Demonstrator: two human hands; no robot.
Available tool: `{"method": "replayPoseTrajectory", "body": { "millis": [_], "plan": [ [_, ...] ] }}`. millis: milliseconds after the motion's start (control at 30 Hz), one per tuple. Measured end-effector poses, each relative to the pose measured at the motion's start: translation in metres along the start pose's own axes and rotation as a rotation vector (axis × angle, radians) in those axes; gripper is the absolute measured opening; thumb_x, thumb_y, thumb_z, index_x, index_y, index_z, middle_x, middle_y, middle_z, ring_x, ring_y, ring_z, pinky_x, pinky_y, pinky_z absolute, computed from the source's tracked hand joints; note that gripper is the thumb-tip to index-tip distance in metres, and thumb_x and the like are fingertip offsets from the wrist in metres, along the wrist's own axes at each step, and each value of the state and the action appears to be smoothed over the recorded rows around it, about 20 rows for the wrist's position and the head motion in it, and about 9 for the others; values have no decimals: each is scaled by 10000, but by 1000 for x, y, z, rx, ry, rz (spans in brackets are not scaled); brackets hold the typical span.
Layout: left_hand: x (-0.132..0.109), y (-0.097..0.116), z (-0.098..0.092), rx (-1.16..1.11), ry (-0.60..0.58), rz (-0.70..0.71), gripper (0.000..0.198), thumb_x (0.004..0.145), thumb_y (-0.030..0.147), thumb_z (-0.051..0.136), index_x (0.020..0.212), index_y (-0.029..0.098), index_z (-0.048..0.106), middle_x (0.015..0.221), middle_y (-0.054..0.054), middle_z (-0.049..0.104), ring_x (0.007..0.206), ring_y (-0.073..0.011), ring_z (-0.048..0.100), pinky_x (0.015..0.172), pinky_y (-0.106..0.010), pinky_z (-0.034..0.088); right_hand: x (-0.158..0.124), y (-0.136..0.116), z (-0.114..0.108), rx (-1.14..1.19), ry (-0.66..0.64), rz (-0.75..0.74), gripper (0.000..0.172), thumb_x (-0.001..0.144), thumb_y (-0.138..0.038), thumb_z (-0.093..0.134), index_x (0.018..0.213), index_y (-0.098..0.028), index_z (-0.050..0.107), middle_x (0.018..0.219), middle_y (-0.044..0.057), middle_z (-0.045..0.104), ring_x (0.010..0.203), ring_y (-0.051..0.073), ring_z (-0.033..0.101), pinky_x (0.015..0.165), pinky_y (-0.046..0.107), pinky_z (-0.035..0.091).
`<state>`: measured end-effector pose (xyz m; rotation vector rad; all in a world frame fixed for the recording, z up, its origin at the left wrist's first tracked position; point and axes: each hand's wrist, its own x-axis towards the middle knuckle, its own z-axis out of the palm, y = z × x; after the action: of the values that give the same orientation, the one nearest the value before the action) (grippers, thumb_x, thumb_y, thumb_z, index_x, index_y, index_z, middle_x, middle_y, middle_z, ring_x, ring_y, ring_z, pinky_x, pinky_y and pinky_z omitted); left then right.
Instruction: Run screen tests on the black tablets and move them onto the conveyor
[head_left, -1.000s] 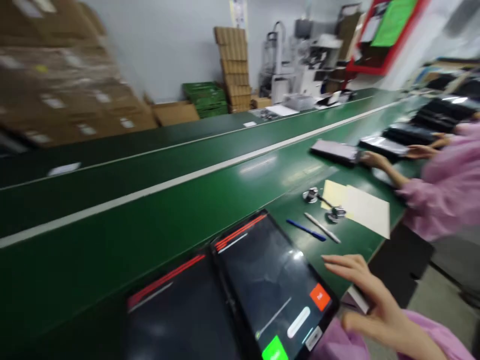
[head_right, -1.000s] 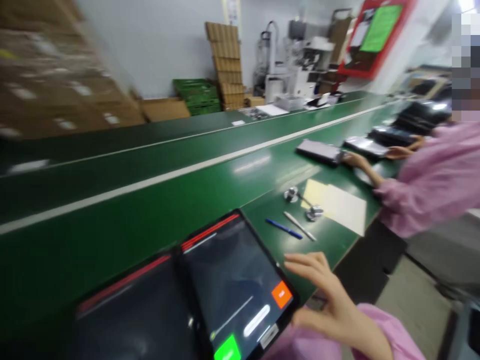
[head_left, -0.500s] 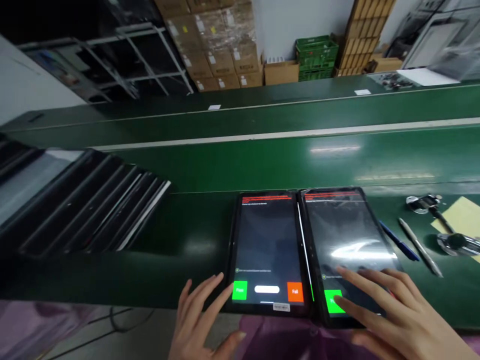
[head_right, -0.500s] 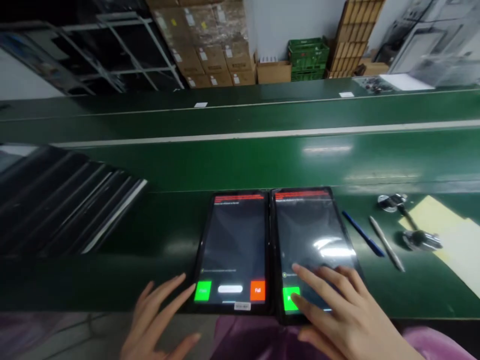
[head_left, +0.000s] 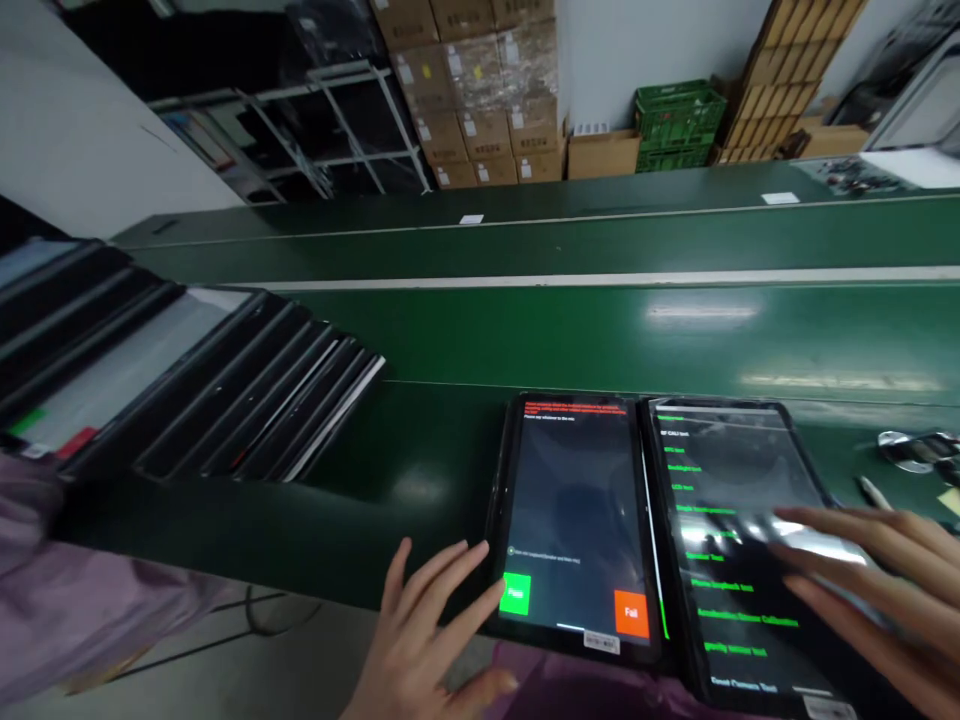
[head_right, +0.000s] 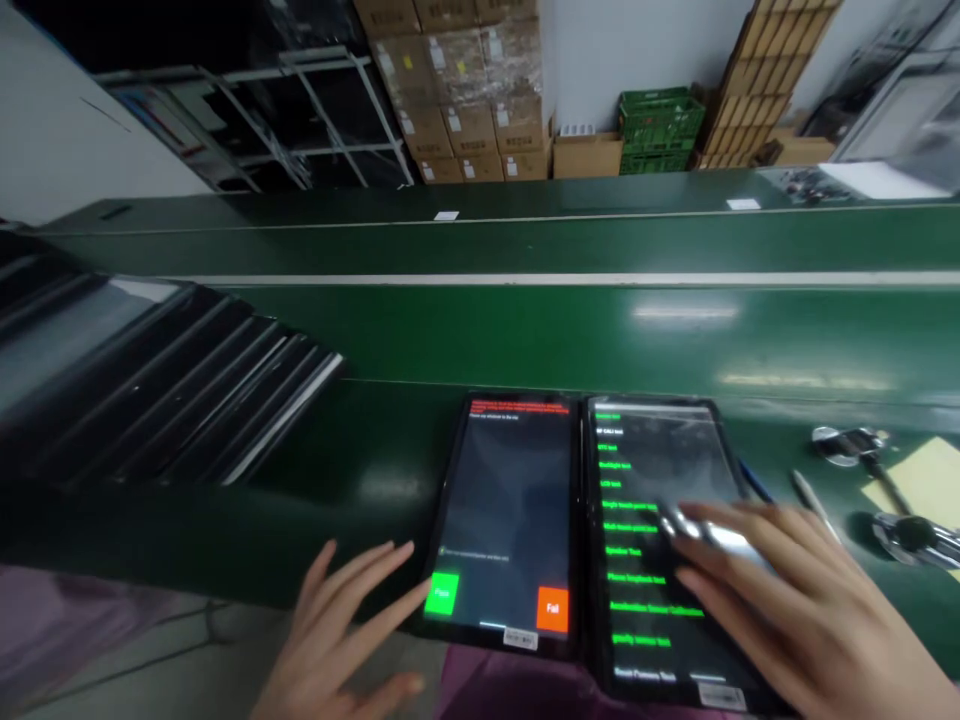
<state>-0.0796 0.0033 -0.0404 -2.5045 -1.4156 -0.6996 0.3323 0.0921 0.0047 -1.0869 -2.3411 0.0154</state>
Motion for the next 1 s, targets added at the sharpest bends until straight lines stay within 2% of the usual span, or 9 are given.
{"method": "replayPoseTrajectory", "body": {
  "millis": [67,167,233,300,400,533,633,733,1000],
  "plan": [
    [23,-17,8,-40,13,10,483,1041,579,495,1371,275,672,1319,-104,723,1222,-280,658,1304,-522,216,36,14,5,-37,-23,-74,279,1095,-397,474,1173,-318,730,1156,66,754,878,257,719,695,425,605],
    [78,-43,31,-94,-8,-38,501,1062,579,449,1385,262,665,1309,-117,731,1207,-283,674,1259,-596,308,81,31,23,-152,-64,-111,474,1126,-474,362,1220,-213,747,1220,148,727,927,290,709,742,456,619],
    [112,-57,47,-93,-86,-131,560,1045,629,452,1390,245,668,1385,-162,691,1258,-346,652,1166,-715,387,95,34,34,-228,-64,-116,553,1129,-479,313,1198,-189,779,1256,187,710,964,326,698,734,487,616],
    [129,-66,54,-91,-146,-175,572,1021,668,475,1330,250,714,1434,-183,659,1316,-407,611,1089,-805,405,96,29,37,-243,-71,-137,558,1131,-457,317,1104,-205,815,1261,180,713,992,335,694,730,488,618],
    [126,-70,48,-133,-148,-81,524,1015,686,472,1155,297,794,1365,-145,707,1308,-413,617,1072,-849,383,86,13,26,-135,-82,-172,497,1133,-404,369,994,-253,822,1171,117,742,932,261,715,722,410,624],
    [119,-72,38,-159,-102,-32,499,1035,648,466,1216,299,772,1290,-138,744,1217,-359,679,1114,-787,405,84,2,16,-90,-24,-126,464,1144,-339,364,1031,-194,791,919,86,724,769,180,718,660,301,603],
    [131,-74,45,-128,-100,-48,479,1035,616,495,1267,283,751,1306,-152,736,1199,-349,690,1123,-769,410,92,7,26,-137,-12,-95,527,1156,-345,306,1029,-166,784,817,78,684,690,169,698,609,282,582],
    [138,-74,57,-75,-119,-33,434,1020,593,547,1224,281,771,1325,-147,730,1226,-361,678,1131,-793,379,95,17,38,-120,-59,-68,565,1156,-360,281,1011,-182,798,747,68,654,602,158,656,511,259,525],
    [129,-74,61,-22,-118,-3,376,1015,530,578,1172,262,791,1288,-161,744,1201,-394,687,1101,-859,348,90,26,38,-16,-209,29,532,1120,-367,316,1066,-201,819,714,61,713,511,164,659,391,252,434]
  ]
}}
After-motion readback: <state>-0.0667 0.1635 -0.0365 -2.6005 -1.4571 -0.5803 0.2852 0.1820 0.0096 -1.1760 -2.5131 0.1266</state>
